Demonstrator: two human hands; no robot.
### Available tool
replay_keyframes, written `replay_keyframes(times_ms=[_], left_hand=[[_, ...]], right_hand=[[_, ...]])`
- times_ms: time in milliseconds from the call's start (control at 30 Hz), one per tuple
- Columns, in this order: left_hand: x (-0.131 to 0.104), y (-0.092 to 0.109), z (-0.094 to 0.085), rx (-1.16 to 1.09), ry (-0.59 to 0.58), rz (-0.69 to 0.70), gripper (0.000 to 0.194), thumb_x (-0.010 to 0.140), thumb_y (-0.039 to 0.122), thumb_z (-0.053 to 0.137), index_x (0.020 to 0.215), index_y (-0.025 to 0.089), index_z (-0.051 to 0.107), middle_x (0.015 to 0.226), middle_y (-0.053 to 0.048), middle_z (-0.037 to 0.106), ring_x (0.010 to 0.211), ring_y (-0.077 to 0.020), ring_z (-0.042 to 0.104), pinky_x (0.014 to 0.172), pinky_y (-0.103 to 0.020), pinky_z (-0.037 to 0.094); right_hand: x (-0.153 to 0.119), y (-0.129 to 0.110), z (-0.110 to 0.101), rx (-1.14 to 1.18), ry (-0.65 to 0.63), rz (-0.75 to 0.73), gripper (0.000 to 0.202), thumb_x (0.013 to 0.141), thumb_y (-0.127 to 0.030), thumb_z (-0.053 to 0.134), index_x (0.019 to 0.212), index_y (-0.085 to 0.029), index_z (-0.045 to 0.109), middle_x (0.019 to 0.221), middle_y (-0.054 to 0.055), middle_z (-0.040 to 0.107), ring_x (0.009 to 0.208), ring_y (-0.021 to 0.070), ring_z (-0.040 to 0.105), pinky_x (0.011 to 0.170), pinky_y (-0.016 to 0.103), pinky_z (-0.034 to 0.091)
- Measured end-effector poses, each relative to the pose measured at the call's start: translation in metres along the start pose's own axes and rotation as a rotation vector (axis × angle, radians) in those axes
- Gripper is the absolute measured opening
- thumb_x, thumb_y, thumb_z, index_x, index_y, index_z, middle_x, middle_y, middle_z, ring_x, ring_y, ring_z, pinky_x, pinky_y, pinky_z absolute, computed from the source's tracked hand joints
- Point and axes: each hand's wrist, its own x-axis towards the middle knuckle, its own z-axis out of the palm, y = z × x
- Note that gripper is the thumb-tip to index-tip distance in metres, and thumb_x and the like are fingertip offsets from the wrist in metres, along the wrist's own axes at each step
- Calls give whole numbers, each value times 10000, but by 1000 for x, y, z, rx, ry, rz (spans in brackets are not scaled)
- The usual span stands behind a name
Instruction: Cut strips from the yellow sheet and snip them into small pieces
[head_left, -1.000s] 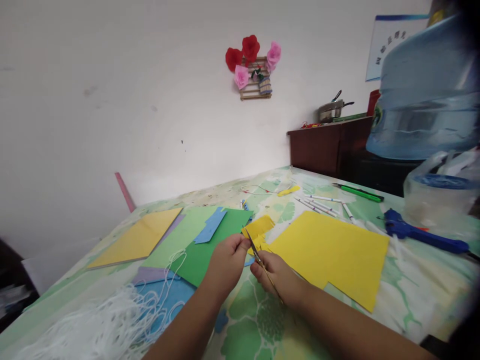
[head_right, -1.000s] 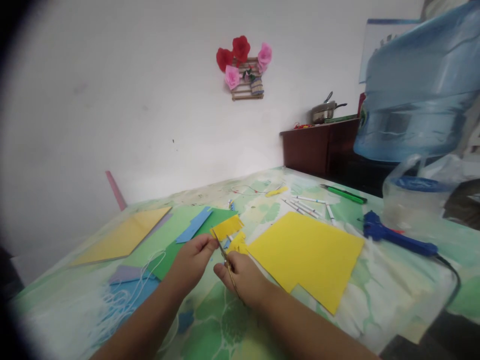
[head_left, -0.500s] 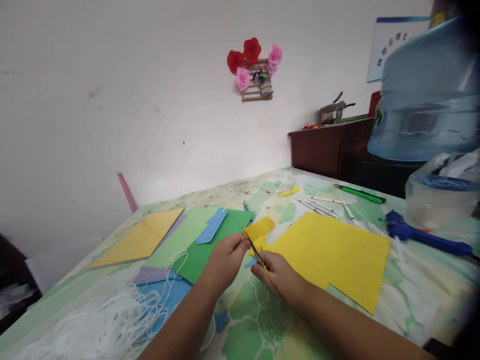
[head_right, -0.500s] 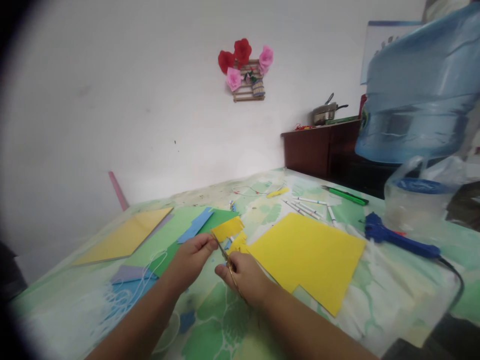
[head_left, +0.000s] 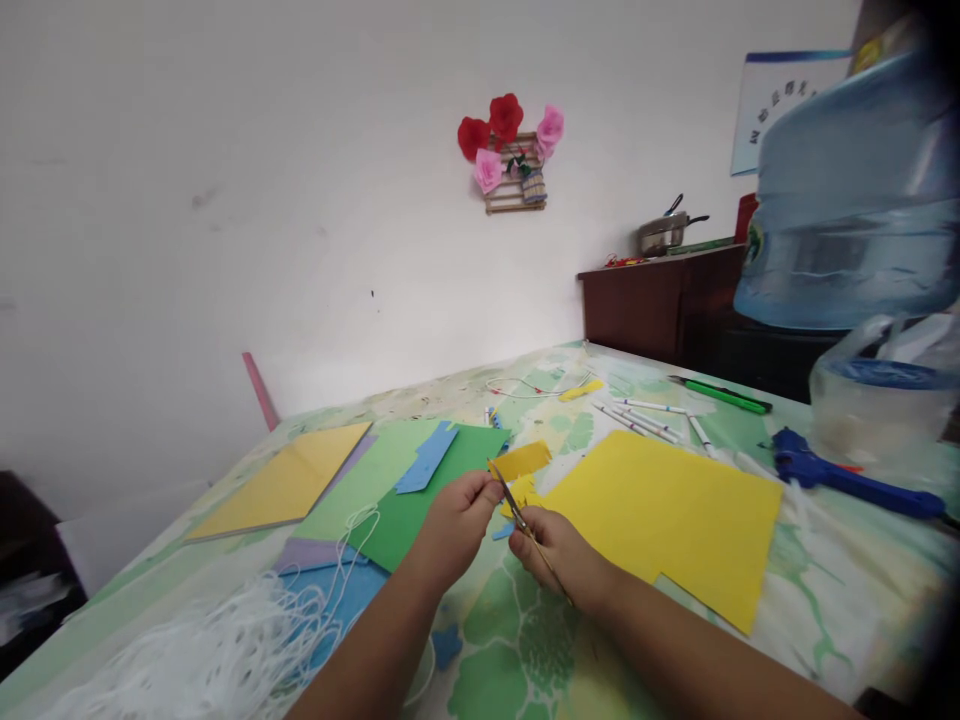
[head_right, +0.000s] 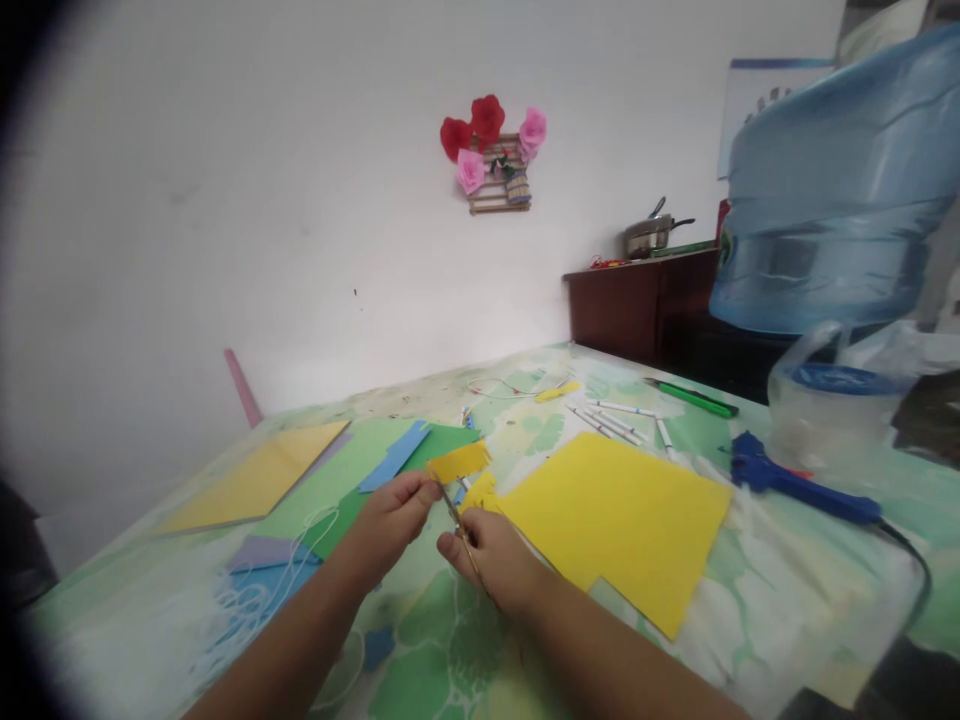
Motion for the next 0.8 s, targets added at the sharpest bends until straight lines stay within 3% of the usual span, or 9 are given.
replay_keyframes(times_ms=[133,300,400,533,633,800], left_hand=[[1,0,-1,-58,56,-47,211,694,309,436,523,187,409,411,79,348,405,-79,302,414,-202,245],[6,-4,-4,-92,134,-54,188,687,267,409,515,193,389,394,85,333,390,-81,292,411,-205,240],[8,-12,0,-107,107,-23,193,661,232,415,479,191,369,406,78,340,415,-85,312,434,-209,252],[9,-27,13,-139,20,27,153,587,149,412,438,181,394,449,58,387,493,-100,370,491,-218,276],[5,-35,27,-171,-69,31,128,529,119,428,414,176,425,451,49,412,512,-110,389,511,-227,288],[-4,-40,41,-250,-101,-40,129,523,130,420,403,177,421,437,39,413,494,-109,386,492,-229,282]], right_hand=[[0,2,1,94,-10,-9,399,733,-555,401,642,-168,437,550,-34,412,484,84,367,430,189,280],[5,3,4,465,-26,180,439,641,-589,493,574,-157,460,462,-41,455,377,71,407,379,188,297],[12,3,-2,576,124,228,443,652,-590,479,577,-153,469,448,-31,463,384,78,429,399,196,332],[21,5,-17,723,368,265,383,704,-557,411,680,-176,438,627,4,522,575,100,517,564,208,417],[21,4,-21,762,321,280,285,640,-444,530,666,-173,446,651,12,533,631,122,535,587,222,424],[14,-3,-19,739,122,315,173,543,-229,590,550,-164,430,460,-50,442,427,92,451,414,204,346]])
